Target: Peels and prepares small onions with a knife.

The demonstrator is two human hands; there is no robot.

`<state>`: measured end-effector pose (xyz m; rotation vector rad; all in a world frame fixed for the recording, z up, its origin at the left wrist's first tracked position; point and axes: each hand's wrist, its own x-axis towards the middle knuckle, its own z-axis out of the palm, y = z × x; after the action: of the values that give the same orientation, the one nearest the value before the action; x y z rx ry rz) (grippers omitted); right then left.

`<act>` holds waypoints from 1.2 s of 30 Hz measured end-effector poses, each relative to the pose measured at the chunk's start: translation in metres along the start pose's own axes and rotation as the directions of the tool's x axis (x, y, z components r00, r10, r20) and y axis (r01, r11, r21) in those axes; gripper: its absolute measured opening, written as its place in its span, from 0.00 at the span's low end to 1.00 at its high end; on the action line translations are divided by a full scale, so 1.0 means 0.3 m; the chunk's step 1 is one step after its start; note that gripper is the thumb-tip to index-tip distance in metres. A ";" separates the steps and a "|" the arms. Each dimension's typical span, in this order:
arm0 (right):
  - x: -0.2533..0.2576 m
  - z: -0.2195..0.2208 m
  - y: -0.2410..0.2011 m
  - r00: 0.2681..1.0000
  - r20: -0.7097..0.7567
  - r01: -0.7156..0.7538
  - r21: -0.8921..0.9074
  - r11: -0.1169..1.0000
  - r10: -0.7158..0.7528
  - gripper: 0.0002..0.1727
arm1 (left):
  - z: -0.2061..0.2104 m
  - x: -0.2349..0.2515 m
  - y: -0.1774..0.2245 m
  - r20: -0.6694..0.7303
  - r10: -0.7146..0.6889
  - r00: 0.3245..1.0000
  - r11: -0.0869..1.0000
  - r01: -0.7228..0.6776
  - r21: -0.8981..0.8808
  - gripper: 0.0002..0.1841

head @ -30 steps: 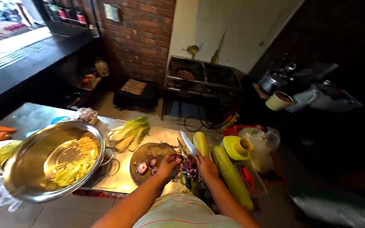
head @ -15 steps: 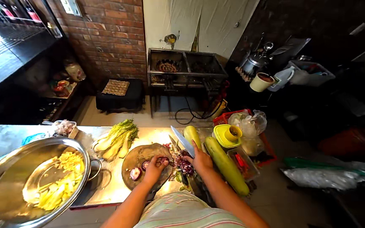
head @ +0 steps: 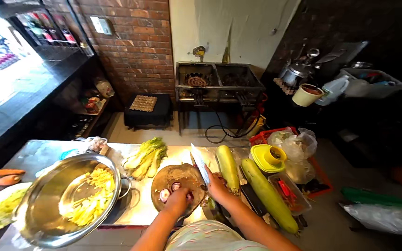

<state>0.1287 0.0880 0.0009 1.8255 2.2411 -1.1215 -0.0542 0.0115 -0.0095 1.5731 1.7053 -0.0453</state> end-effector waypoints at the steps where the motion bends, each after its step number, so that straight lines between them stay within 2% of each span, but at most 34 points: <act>1: 0.010 0.019 -0.014 0.999 0.031 0.030 -0.028 0.999 -0.029 0.49 | 0.002 -0.011 -0.001 0.015 -0.006 1.000 1.000 0.006 0.001 0.26; 3: 0.033 0.058 -0.029 0.994 0.076 0.084 -0.048 0.995 -0.081 0.48 | 0.002 -0.026 -0.004 0.035 -0.014 0.999 1.000 0.014 0.005 0.26; 7: 0.093 0.151 -0.007 0.970 0.024 0.242 0.006 0.970 -0.242 0.44 | 0.001 -0.043 -0.017 0.050 -0.006 0.999 0.999 0.004 0.043 0.25; 9: 0.097 0.167 -0.014 0.974 0.045 0.224 -0.031 0.974 -0.223 0.45 | 0.008 -0.049 -0.024 0.046 -0.003 0.999 0.999 0.001 0.050 0.24; 11: 0.088 0.178 -0.027 0.981 0.069 0.190 -0.143 0.971 -0.182 0.46 | 0.020 -0.055 -0.029 0.039 -0.006 0.999 0.999 0.004 0.054 0.23; 16: 0.081 0.183 -0.033 0.992 0.018 0.121 -0.375 0.919 -0.123 0.45 | 0.063 -0.030 -0.046 0.014 0.032 0.999 0.998 -0.033 0.058 0.22; 19: 0.085 0.164 -0.028 0.992 -0.001 0.109 -0.447 0.888 -0.122 0.38 | 0.069 -0.022 -0.051 -0.004 0.083 0.997 0.995 -0.083 0.047 0.21; 22: 0.084 0.138 0.000 0.978 -0.040 0.173 -0.409 0.896 -0.207 0.30 | 0.050 -0.028 -0.054 -0.059 0.122 0.991 0.992 -0.123 -0.022 0.19; 25: 0.057 0.091 0.004 0.971 -0.052 0.198 -0.368 0.909 -0.232 0.26 | -0.003 -0.037 -0.059 -0.162 0.111 0.980 0.990 -0.123 -0.066 0.19; 30: 0.000 -0.016 -0.007 0.979 -0.044 0.179 -0.273 0.945 -0.198 0.24 | -0.100 -0.008 -0.112 -0.332 -0.036 0.943 0.993 -0.004 -0.121 0.21; 34: -0.070 -0.230 0.047 0.973 -0.204 0.087 -0.126 0.988 -0.112 0.23 | -0.155 0.011 -0.121 -0.318 -0.094 0.943 0.989 0.051 -0.141 0.22; 36: -0.109 -0.337 0.146 0.950 -0.313 0.005 -0.043 0.999 -0.018 0.25 | -0.140 0.043 -0.147 -0.338 -0.095 0.936 0.986 0.043 -0.158 0.23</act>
<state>0.2166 0.1180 0.0685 2.1049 2.4169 -0.8264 -0.1123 0.0340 -0.0090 1.4713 1.9827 0.3340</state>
